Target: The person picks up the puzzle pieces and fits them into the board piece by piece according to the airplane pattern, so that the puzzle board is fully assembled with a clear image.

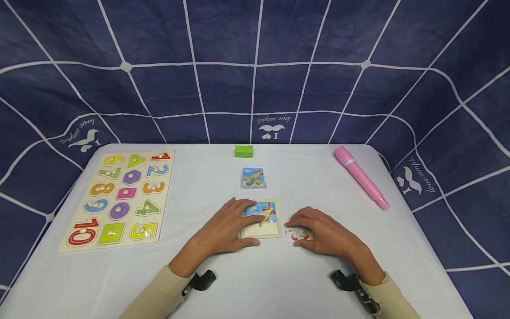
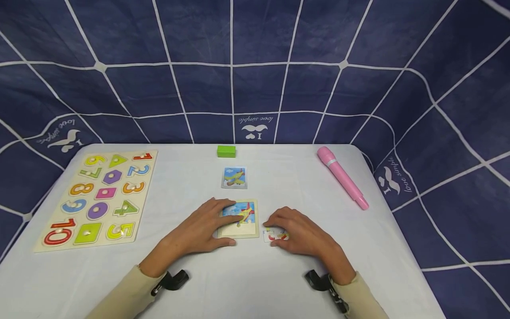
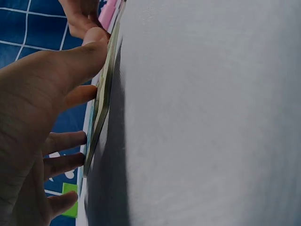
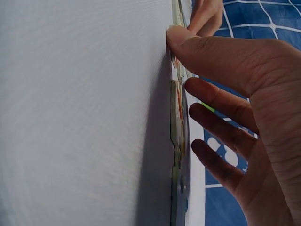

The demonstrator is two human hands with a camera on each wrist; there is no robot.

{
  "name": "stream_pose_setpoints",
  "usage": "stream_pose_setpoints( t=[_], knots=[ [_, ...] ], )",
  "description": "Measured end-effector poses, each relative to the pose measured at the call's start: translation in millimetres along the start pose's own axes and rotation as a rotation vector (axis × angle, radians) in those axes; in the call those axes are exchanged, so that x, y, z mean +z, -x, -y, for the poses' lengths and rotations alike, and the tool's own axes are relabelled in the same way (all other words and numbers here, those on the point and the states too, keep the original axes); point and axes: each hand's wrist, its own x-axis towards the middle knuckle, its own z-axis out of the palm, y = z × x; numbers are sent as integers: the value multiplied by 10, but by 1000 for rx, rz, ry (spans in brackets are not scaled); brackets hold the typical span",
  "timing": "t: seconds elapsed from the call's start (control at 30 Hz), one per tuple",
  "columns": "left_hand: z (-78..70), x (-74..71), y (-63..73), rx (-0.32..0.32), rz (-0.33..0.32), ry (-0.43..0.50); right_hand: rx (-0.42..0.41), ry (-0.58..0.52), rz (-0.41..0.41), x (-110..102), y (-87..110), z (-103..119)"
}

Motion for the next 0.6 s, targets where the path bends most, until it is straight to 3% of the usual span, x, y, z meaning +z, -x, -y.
stream_pose_setpoints(
  t=[0.33, 0.6],
  knots=[
    [39, -13, 14, -8, -3, 33, -7, 2, -1, 1, -10, 14],
    [172, -116, 72, -85, 32, 103, -24, 0, -10, 1, -9, 8]
  ],
)
